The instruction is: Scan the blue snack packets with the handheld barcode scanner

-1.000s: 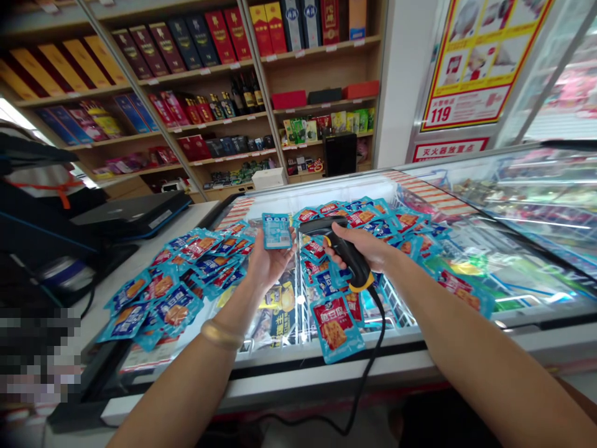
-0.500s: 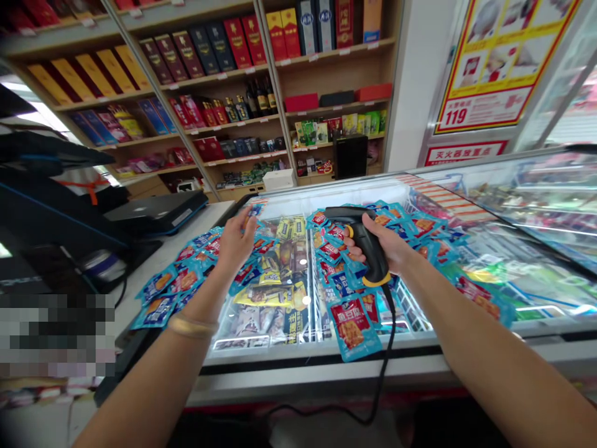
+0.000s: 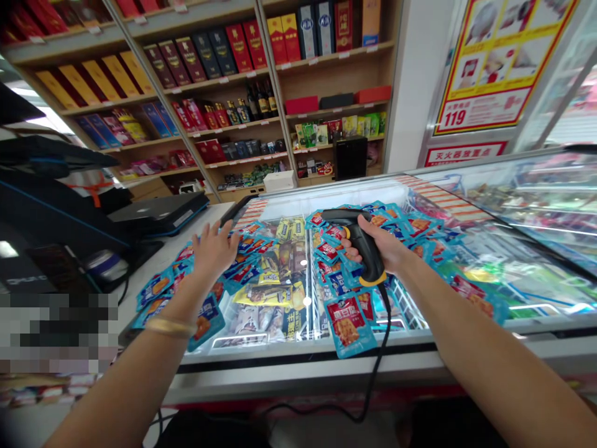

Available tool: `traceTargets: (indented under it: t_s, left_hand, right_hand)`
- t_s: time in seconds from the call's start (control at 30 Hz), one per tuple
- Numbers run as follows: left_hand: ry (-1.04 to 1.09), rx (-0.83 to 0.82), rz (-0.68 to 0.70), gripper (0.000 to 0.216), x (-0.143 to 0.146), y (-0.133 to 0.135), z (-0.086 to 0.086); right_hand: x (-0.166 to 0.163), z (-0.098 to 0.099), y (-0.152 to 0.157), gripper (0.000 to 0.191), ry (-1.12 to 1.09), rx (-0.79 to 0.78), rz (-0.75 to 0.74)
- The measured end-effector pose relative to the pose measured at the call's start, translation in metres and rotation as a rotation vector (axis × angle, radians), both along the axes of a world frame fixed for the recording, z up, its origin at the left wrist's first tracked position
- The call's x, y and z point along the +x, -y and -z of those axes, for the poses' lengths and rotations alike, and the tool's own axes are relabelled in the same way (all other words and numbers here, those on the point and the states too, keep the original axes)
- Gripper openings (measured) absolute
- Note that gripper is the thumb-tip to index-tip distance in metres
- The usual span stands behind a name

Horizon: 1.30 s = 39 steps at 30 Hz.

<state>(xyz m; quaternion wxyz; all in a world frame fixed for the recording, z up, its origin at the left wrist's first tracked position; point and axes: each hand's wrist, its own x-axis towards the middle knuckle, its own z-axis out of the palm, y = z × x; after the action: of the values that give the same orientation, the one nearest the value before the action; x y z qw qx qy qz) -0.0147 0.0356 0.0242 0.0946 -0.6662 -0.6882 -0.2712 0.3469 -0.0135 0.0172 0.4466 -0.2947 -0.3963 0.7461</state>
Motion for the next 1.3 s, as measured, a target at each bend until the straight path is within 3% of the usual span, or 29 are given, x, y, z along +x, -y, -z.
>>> traceTargets:
  t_s: [0.1,0.2,0.33,0.43,0.67,0.97,1.13,1.2,1.3]
  left_hand:
    - [0.256,0.057,0.247,0.045,0.043,0.002,0.007]
    - [0.552,-0.027,0.502,0.043,0.095,0.004,0.020]
    - [0.727,-0.201,0.598,0.051,0.153,0.010,0.037]
    - [0.751,-0.268,0.590,0.058,0.171,0.012,0.043]
    - [0.802,-0.323,0.579,0.054,0.161,0.016,0.042]
    - [0.806,-0.339,0.772,0.054,0.128,0.012,0.033]
    - [0.788,-0.350,0.725,0.033,0.118,0.004,0.031]
    - [0.933,-0.361,0.658,0.023,0.119,0.001,0.033]
    - [1.336,-0.391,0.583,0.031,0.126,-0.001,0.036]
  right_hand:
    - [0.008,-0.002,-0.001,0.041,0.041,0.017,0.051]
    - [0.014,-0.004,-0.002,0.041,0.036,0.021,0.086]
    - [0.017,-0.005,-0.004,0.039,-0.020,0.012,0.082]
    - [0.016,-0.005,-0.005,0.039,-0.020,0.017,0.081]
    - [0.013,-0.005,-0.006,0.041,-0.013,0.008,0.079]
    - [0.012,-0.003,-0.004,0.039,-0.001,-0.011,0.079]
    - [0.010,-0.004,-0.003,0.040,0.006,-0.025,0.068]
    - [0.009,-0.005,-0.002,0.040,0.004,-0.030,0.067]
    - [0.007,-0.006,0.000,0.042,0.017,-0.031,0.061]
